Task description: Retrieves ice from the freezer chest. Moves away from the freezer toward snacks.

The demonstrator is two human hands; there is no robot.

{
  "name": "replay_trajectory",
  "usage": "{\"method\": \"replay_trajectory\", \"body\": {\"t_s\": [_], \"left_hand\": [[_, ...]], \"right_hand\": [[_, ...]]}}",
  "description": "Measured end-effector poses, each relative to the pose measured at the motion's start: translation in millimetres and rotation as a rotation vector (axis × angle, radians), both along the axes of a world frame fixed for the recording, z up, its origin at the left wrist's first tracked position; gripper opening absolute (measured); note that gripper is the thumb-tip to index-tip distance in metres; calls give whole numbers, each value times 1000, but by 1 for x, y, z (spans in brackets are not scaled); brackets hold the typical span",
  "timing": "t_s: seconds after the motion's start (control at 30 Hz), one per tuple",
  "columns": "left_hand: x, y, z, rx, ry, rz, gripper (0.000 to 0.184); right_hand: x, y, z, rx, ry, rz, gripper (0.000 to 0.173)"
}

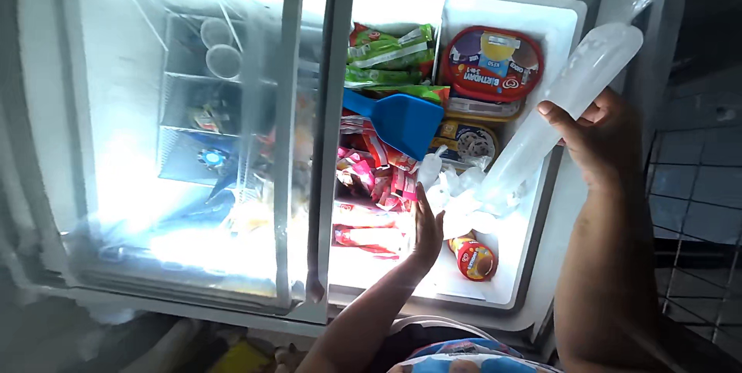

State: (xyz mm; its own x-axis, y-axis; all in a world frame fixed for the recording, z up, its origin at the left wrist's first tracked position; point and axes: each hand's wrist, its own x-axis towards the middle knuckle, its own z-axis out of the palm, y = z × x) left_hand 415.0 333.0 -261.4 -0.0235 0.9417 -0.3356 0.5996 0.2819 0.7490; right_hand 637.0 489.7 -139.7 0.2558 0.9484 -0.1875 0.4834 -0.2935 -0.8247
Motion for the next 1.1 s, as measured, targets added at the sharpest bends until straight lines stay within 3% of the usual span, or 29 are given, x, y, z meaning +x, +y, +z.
{"method": "replay_trajectory", "body": {"t_s": [0.23, 0.43, 0.53, 0.67, 0.83, 0.9, 0.97, 1.03, 1.1], "left_hand": [[2, 14, 12, 20, 2, 48, 64], [-27, -4, 87, -113, -346, -20, 59], [-62, -25, 117, -76, -401, -25, 55], [-107, -52, 152, 22, -397, 49, 47], [-153, -88, 171, 198, -405, 106, 38], [-165, -100, 175, 245, -414, 123, 37], [-175, -109, 179, 272, -431, 147, 37], [-182, -115, 181, 295, -458, 169, 37], [-187, -117, 183, 320, -487, 175, 38]], "right_hand": [[-43, 8, 17, -293, -128, 226, 63], [-78, 9, -45, -560, -90, 347, 57], [-90, 10, -57, -690, -97, 299, 57], [-93, 15, -77, -707, -189, 273, 63], [-93, 7, -90, -663, -328, 216, 75], [-99, -2, -74, -620, -421, 202, 79], [-123, -24, -42, -383, -414, 182, 77], [-168, -51, -16, -41, -211, 194, 74], [-228, -76, -2, 181, 9, 266, 85]]}}
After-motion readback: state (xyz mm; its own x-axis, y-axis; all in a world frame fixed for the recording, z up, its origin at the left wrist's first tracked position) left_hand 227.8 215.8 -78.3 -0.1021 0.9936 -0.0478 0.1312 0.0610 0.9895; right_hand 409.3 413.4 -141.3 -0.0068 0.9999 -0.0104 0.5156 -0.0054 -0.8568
